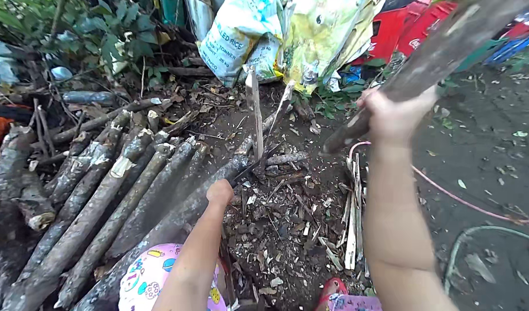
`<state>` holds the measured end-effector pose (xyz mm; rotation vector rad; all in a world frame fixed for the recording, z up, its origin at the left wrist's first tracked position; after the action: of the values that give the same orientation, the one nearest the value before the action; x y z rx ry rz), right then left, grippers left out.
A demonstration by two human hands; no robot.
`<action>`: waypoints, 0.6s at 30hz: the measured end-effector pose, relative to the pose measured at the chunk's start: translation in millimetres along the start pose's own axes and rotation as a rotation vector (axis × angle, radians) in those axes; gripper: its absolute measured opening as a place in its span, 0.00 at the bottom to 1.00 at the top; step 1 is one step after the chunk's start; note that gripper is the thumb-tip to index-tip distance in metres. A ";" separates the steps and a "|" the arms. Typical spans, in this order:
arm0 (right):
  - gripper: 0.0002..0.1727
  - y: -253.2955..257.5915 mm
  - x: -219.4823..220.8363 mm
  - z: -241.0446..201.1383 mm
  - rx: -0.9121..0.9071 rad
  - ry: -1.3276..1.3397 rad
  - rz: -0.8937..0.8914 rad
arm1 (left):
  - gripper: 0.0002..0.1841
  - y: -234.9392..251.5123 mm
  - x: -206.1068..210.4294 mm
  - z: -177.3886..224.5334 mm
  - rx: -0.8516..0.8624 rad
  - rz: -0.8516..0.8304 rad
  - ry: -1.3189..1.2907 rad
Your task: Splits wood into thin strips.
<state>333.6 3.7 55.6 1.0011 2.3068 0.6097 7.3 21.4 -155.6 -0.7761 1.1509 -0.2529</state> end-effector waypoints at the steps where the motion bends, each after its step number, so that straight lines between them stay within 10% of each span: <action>1: 0.45 -33.1 13.8 19.9 0.067 -0.094 -0.061 | 0.21 0.2 -1.2 2.5 -0.001 0.000 0.007; 7: 0.40 -229.2 87.0 178.4 0.662 -0.816 -1.198 | 0.23 -11.1 -11.2 6.7 0.022 0.039 0.055; 13: 0.29 -229.3 83.6 145.9 1.044 -0.214 -0.925 | 0.22 -12.3 -9.5 11.2 0.040 0.043 0.063; 18: 0.29 -132.3 28.8 73.9 0.721 -0.095 -0.653 | 0.24 -12.0 -11.4 8.7 0.055 0.032 0.043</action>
<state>296.2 -42.8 -86.6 0.4548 2.5951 -0.5518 12.6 22.7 -137.8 -0.7066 1.1910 -0.2747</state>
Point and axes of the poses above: each hand's wrist, its own y-axis towards the middle knuckle, its own x-axis out of the palm, z = x × y, the point moved 3 cm from there along y, towards the middle knuckle, and after that the axes turned 15 degrees about -y, right-handed, at the moved point
